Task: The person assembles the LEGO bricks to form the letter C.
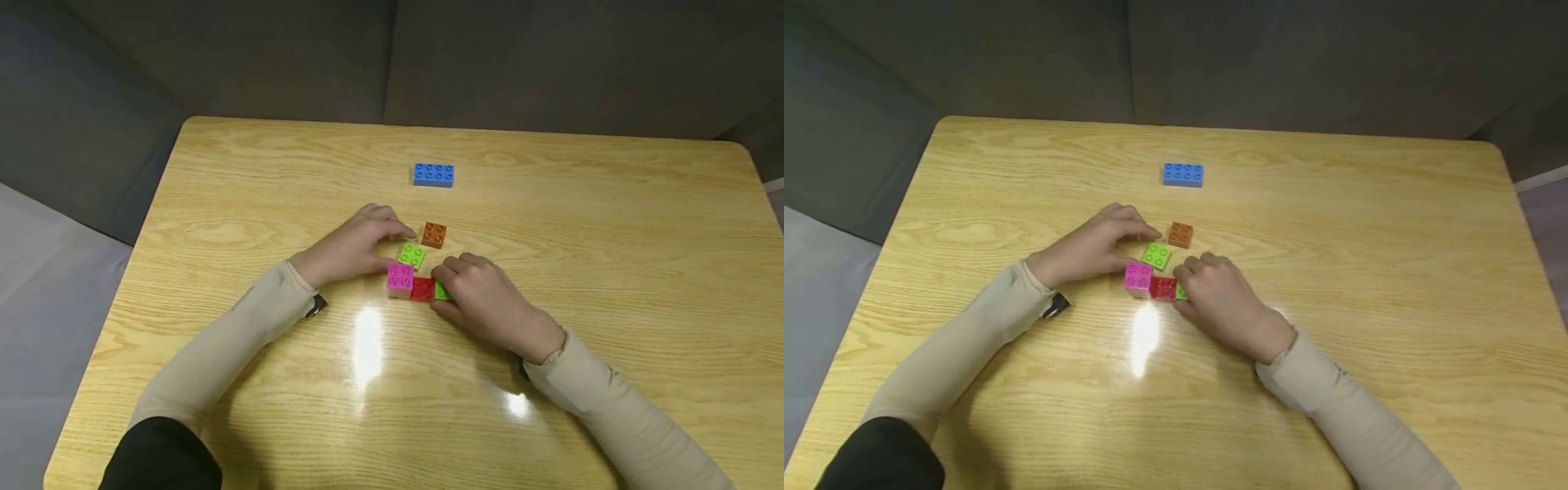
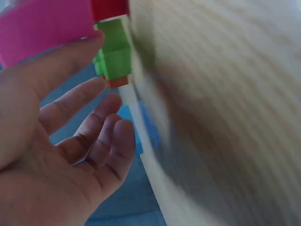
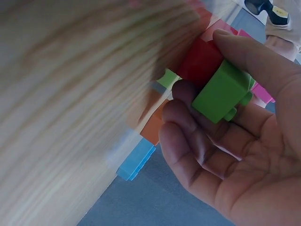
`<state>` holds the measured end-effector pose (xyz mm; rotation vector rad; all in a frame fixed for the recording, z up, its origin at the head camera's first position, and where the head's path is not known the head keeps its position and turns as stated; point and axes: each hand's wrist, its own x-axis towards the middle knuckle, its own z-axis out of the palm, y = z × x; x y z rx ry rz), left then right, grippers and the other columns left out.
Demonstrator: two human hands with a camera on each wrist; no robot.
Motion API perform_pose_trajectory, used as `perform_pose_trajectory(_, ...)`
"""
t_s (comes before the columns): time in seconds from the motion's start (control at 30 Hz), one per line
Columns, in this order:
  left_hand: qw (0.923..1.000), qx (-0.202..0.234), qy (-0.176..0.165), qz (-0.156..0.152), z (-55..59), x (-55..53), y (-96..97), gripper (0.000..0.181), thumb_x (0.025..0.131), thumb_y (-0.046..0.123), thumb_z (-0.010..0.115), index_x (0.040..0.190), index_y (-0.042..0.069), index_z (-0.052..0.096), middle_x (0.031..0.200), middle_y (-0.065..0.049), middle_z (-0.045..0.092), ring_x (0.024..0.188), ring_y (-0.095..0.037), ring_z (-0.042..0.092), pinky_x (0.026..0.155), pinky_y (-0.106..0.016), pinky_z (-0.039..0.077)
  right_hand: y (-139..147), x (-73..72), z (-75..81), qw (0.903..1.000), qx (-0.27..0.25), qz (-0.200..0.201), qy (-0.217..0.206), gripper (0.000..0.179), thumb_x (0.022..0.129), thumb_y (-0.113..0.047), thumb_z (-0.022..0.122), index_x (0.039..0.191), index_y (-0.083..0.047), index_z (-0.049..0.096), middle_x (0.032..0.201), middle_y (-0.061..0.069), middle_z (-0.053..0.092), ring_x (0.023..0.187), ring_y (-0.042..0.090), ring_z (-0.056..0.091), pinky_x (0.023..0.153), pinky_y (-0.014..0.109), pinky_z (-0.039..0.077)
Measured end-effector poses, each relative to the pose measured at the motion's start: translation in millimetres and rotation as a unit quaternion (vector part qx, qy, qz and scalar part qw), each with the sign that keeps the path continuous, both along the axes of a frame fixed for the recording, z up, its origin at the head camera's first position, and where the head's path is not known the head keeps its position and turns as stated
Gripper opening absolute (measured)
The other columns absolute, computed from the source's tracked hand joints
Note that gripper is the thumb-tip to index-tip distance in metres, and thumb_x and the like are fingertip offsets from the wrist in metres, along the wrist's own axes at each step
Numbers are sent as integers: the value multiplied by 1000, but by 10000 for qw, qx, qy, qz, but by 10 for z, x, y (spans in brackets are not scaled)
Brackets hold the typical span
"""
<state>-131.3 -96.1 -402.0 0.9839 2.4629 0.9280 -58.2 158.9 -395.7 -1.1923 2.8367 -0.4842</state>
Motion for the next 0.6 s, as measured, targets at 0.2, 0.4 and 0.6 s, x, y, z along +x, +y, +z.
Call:
perform_pose_trajectory(0.2,9995,-304,19,-113,-59,-47,93,47,91,-3,79,138,4,74,127,-8,66,124,-26,53,113,-38,42,-15,7,5,10000,4,14,37,28,91,-16,91,100,3,72,94,14,73,83,30,68,79,49,60)
perform_pose_trajectory(0.4,9995,-254,-100,181,-48,-63,48,35,96,16,85,128,3,76,119,-7,69,120,-26,57,109,-39,45,-19,-1,11,10000,11,-6,2,28,91,-16,90,101,3,73,95,14,73,83,30,68,79,48,60)
perform_pose_trajectory(0.6,9942,354,-469,901,100,18,-101,38,94,18,87,126,2,73,113,-8,69,107,-24,61,96,-38,52,-6,-3,11,10000,39,-40,-8,28,91,-17,90,101,3,73,94,13,73,83,30,68,78,48,60)
